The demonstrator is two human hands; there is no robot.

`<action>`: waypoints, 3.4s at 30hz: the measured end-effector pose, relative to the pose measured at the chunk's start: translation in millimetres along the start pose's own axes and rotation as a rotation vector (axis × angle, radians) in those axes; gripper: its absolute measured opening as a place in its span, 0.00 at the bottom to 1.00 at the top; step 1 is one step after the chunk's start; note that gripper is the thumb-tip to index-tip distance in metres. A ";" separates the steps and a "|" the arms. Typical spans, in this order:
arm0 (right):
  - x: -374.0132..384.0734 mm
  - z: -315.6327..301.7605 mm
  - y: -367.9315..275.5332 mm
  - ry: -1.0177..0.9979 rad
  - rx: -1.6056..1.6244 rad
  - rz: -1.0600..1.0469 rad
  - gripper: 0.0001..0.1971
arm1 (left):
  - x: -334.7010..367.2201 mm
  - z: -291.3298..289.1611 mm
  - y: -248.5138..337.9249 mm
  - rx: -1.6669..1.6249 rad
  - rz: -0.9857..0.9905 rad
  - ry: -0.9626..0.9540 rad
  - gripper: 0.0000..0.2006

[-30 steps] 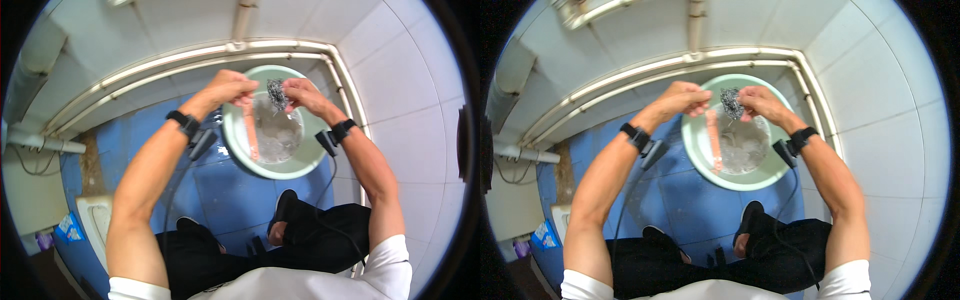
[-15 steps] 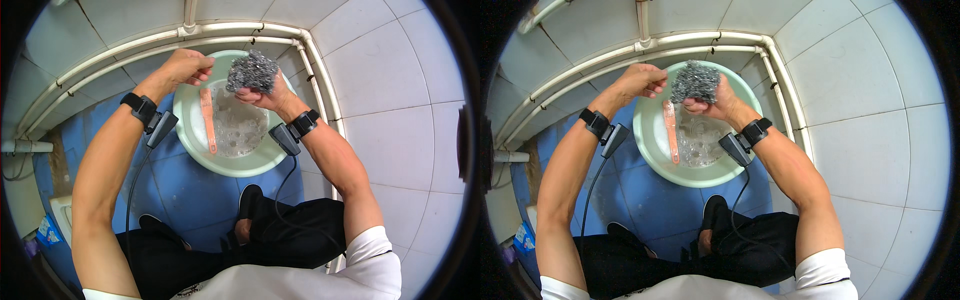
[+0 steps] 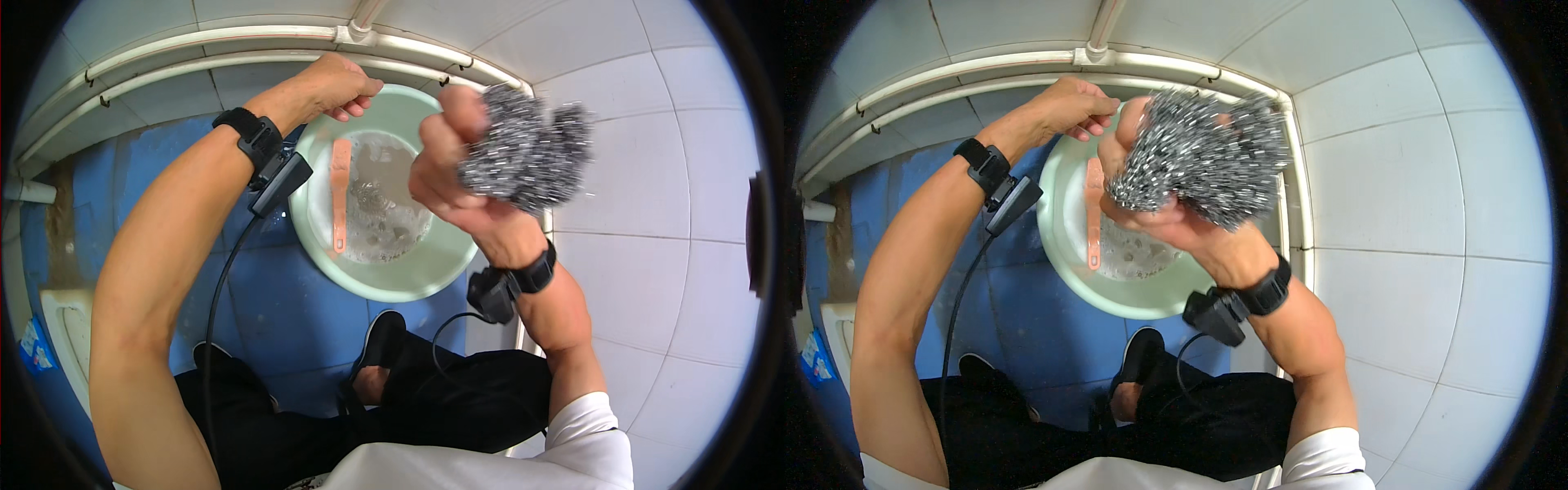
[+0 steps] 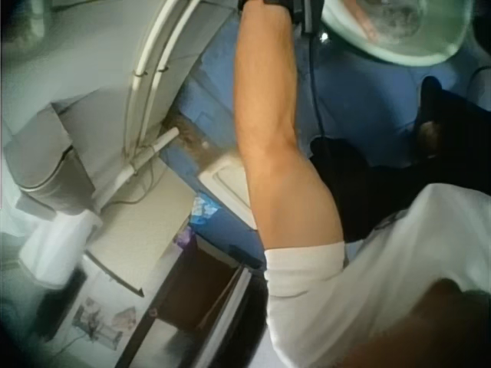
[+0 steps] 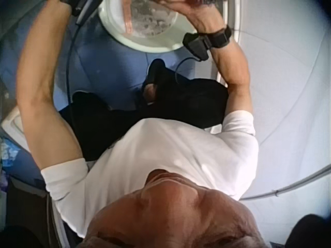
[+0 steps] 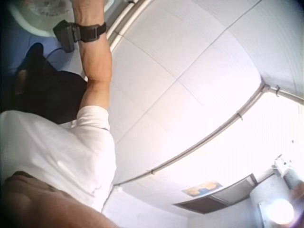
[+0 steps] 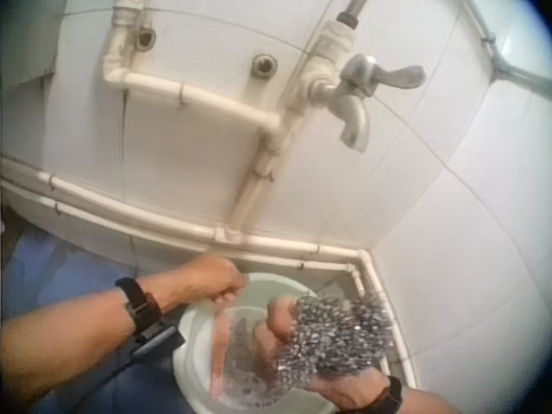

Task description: Using a steel wool scrubber and water to clean the wall and pipes in a bathroom.

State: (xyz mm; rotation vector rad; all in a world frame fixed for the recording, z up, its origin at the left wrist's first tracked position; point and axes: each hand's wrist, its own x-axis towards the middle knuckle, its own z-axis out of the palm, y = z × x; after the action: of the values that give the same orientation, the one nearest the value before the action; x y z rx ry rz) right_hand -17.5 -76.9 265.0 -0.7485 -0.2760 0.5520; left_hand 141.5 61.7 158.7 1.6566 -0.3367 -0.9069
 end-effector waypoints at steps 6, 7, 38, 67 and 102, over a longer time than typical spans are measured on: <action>12.5 53.0 -18.3 -0.139 0.027 -0.119 0.02 | 5.5 4.0 -1.8 0.031 0.035 0.038 0.11; 13.8 57.9 -25.0 -0.153 -0.018 -0.071 0.02 | 5.0 1.9 -4.4 0.032 0.049 0.069 0.12; -104.3 -236.4 91.6 0.907 -1.940 0.490 0.15 | 15.2 -23.0 -27.9 0.097 0.017 0.045 0.13; -57.1 -193.0 70.3 0.745 -1.992 0.296 0.14 | -24.4 -1.3 2.8 0.584 0.191 -0.054 0.20; 220.0 91.5 -122.6 0.624 -2.204 -1.331 0.09 | -133.8 -121.2 116.6 -0.458 0.833 0.916 0.07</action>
State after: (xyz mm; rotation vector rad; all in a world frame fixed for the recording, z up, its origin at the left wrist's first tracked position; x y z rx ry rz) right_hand 170.7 25.6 425.9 -2.3783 -0.6548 -1.6566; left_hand 167.8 198.4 322.5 1.1632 -0.1290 0.3982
